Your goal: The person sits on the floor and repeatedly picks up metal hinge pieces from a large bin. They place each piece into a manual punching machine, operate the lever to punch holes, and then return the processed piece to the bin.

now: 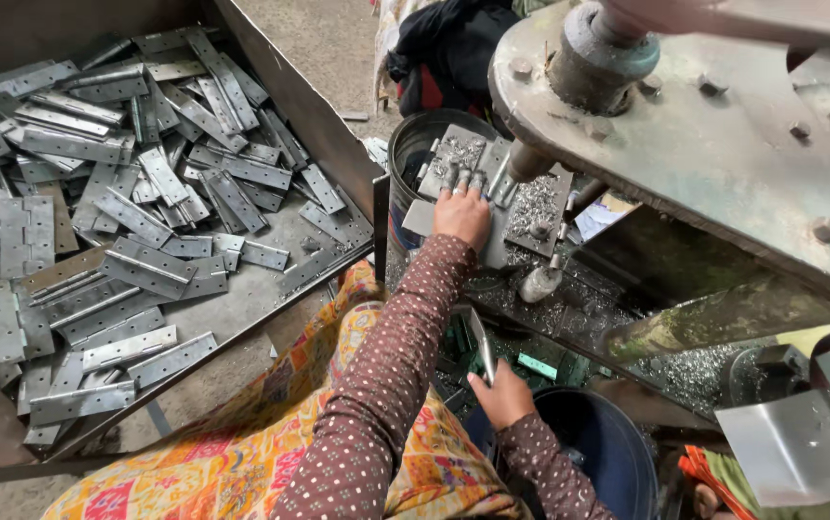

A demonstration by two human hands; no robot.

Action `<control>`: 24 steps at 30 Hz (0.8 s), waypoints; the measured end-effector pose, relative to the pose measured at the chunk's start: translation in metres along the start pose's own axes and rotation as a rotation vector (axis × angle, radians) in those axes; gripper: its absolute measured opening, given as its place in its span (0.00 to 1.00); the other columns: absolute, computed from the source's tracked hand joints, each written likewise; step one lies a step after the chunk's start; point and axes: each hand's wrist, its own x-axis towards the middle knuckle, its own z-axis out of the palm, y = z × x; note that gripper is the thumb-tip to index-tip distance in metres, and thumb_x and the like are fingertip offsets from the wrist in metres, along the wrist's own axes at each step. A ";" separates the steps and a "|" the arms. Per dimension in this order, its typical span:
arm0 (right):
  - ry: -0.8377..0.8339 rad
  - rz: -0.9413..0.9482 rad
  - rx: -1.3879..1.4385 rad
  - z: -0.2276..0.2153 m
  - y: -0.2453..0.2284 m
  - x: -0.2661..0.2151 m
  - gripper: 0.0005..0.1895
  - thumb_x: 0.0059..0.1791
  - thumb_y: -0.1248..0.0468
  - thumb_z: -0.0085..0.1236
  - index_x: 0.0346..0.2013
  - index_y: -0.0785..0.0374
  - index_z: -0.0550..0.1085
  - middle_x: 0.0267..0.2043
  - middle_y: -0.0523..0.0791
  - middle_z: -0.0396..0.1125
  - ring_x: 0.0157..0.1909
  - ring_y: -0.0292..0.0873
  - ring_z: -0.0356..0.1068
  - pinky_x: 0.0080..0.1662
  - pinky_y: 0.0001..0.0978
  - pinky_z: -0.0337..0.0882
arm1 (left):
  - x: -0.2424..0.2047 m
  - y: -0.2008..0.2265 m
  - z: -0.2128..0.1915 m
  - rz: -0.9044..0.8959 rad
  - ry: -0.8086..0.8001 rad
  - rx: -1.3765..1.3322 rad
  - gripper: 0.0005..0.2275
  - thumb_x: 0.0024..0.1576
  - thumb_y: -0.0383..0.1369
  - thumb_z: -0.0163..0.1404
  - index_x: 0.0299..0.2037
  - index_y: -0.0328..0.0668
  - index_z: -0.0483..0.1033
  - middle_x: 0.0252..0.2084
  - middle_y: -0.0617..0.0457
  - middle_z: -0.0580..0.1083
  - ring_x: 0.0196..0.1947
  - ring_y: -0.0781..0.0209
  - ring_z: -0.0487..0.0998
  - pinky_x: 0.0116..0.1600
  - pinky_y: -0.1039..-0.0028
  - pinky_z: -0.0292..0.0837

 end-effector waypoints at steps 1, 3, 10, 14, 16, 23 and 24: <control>-0.018 -0.003 -0.009 0.003 0.004 -0.005 0.25 0.47 0.44 0.59 0.42 0.63 0.71 0.32 0.56 0.75 0.39 0.62 0.76 0.41 0.54 0.74 | -0.003 0.001 0.003 -0.004 -0.021 -0.015 0.10 0.61 0.31 0.46 0.37 0.40 0.83 0.47 0.47 0.79 0.52 0.53 0.79 0.63 0.59 0.66; 0.038 0.004 0.045 0.017 0.009 0.002 0.24 0.47 0.46 0.59 0.43 0.63 0.70 0.33 0.56 0.74 0.39 0.63 0.75 0.40 0.55 0.72 | 0.002 0.000 0.003 0.009 -0.009 0.005 0.10 0.59 0.32 0.47 0.34 0.40 0.83 0.47 0.46 0.79 0.53 0.51 0.78 0.59 0.59 0.67; 0.186 0.034 0.095 0.103 0.032 0.031 0.25 0.49 0.48 0.56 0.51 0.62 0.67 0.34 0.59 0.74 0.37 0.66 0.74 0.38 0.58 0.72 | -0.001 -0.006 0.006 0.083 0.173 0.024 0.09 0.53 0.31 0.48 0.33 0.41 0.82 0.52 0.44 0.78 0.55 0.49 0.77 0.58 0.56 0.68; 0.166 0.004 0.116 0.068 0.021 0.020 0.27 0.46 0.48 0.58 0.51 0.63 0.67 0.32 0.58 0.73 0.35 0.65 0.74 0.38 0.56 0.73 | 0.007 -0.006 0.011 0.062 0.038 -0.008 0.10 0.58 0.33 0.47 0.38 0.39 0.82 0.55 0.43 0.76 0.60 0.47 0.74 0.63 0.54 0.63; 0.022 0.075 0.119 0.030 0.006 0.003 0.25 0.45 0.46 0.58 0.46 0.60 0.68 0.32 0.55 0.73 0.34 0.61 0.76 0.39 0.53 0.75 | 0.009 -0.009 0.004 0.107 0.114 0.042 0.11 0.54 0.37 0.48 0.33 0.42 0.83 0.53 0.43 0.76 0.60 0.46 0.72 0.66 0.50 0.58; -0.024 -0.034 -0.028 -0.058 -0.042 -0.014 0.28 0.45 0.41 0.62 0.36 0.65 0.70 0.30 0.57 0.73 0.36 0.62 0.75 0.41 0.52 0.73 | -0.089 0.016 -0.062 0.171 0.081 0.057 0.10 0.60 0.35 0.47 0.40 0.39 0.81 0.52 0.39 0.75 0.61 0.46 0.72 0.72 0.52 0.55; -0.026 -0.036 -0.013 -0.060 -0.044 -0.013 0.28 0.45 0.42 0.61 0.36 0.65 0.70 0.30 0.57 0.73 0.36 0.62 0.75 0.40 0.51 0.73 | -0.110 0.022 -0.068 0.164 0.079 0.078 0.11 0.62 0.35 0.47 0.42 0.37 0.80 0.51 0.39 0.74 0.61 0.44 0.71 0.71 0.51 0.55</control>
